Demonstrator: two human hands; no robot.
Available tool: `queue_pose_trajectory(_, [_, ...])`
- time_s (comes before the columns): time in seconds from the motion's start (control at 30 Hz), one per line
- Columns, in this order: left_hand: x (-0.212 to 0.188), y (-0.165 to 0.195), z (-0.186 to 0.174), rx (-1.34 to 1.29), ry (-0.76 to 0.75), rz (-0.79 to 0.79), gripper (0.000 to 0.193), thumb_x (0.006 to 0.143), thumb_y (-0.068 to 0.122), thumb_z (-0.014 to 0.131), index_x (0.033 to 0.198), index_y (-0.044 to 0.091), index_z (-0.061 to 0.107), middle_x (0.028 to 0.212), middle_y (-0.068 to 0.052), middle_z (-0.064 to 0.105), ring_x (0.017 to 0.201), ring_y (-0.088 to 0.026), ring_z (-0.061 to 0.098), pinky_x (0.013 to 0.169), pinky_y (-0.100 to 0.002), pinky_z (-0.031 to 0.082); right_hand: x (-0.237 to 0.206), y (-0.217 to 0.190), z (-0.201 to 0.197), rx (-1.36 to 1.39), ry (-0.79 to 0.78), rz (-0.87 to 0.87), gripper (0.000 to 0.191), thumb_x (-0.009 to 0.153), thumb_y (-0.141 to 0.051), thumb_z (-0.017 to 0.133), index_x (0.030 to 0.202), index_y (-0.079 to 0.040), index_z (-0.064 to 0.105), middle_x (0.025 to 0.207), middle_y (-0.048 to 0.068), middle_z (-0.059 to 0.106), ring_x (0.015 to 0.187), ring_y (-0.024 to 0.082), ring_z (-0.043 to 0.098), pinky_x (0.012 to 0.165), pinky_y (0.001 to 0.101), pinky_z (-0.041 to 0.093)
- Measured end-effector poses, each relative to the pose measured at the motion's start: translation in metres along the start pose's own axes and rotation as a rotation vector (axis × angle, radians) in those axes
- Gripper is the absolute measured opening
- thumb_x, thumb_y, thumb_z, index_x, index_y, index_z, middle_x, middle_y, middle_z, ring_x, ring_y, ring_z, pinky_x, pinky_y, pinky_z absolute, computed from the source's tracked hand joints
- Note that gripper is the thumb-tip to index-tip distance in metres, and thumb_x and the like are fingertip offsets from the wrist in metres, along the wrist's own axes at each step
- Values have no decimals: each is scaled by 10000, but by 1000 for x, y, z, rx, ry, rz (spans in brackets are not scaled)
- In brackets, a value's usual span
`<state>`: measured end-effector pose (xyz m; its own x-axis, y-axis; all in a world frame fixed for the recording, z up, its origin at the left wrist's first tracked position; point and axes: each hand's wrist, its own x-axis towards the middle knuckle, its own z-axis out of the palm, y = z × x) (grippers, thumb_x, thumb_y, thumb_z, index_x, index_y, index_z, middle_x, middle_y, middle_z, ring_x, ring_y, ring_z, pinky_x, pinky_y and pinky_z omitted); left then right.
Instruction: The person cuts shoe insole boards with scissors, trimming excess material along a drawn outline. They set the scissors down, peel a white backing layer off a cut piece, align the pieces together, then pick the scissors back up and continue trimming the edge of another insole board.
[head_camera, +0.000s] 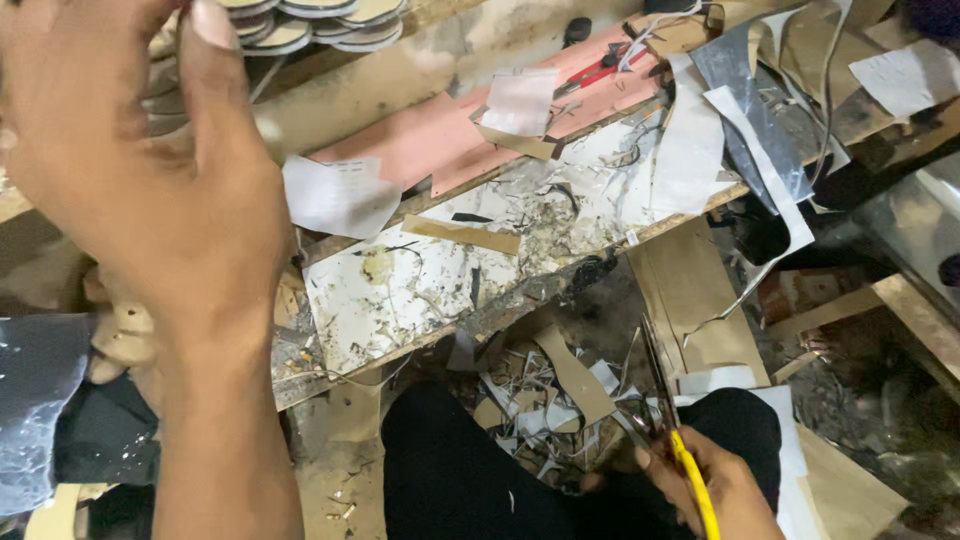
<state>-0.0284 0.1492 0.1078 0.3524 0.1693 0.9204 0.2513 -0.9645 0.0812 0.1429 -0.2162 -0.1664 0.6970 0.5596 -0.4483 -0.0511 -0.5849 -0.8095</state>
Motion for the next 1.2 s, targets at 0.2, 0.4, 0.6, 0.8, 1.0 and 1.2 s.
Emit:
queue_pose_trajectory(0.2, [-33,20,18,164,76,89,221,1047,-50,651,1254,23,681,1360,-106,683,1380,-329,481,1186,-457,333,1,-27,-3,156,41,133,332,859,-355,788,1002,-64,716,611,37,566,499,148,540,452,311,447])
queue_pose_trajectory(0.4, [-85,54,59,-164,-281,-206,239,975,62,688,1207,95,739,1286,-60,736,1323,-289,607,1156,-450,416,27,-71,-19,28,237,-27,392,890,-430,676,984,-50,670,672,59,594,581,163,579,557,310,498])
queue_pose_trajectory(0.6, [-123,51,90,-313,-481,-423,207,962,119,679,1157,86,742,1212,-97,742,1250,-308,629,1073,-425,446,56,-73,-36,-27,277,-153,442,942,-433,677,956,6,625,720,103,568,618,206,550,588,356,479])
queue_pose_trajectory(0.8, [-146,35,129,-347,-556,-505,259,958,147,652,1196,83,729,1226,-137,734,1234,-356,628,1065,-447,457,50,-41,-19,-389,199,-2,549,832,-420,758,1239,-77,622,889,202,734,836,361,724,759,428,550])
queue_pose_trajectory(1.0, [-160,32,199,-345,-521,-528,333,986,219,631,1292,111,704,1369,-150,668,1364,-386,511,1141,-473,353,75,-33,6,-873,-42,-296,594,784,-395,758,1222,-23,609,1143,254,691,1038,440,641,889,506,508])
queue_pose_trajectory(1.2, [-172,40,217,-177,-592,-426,378,1036,283,573,1379,141,644,1476,-130,586,1450,-354,415,1218,-532,237,137,-42,37,-736,-243,35,499,892,-353,658,1222,10,568,1077,239,694,1041,407,661,886,482,530])
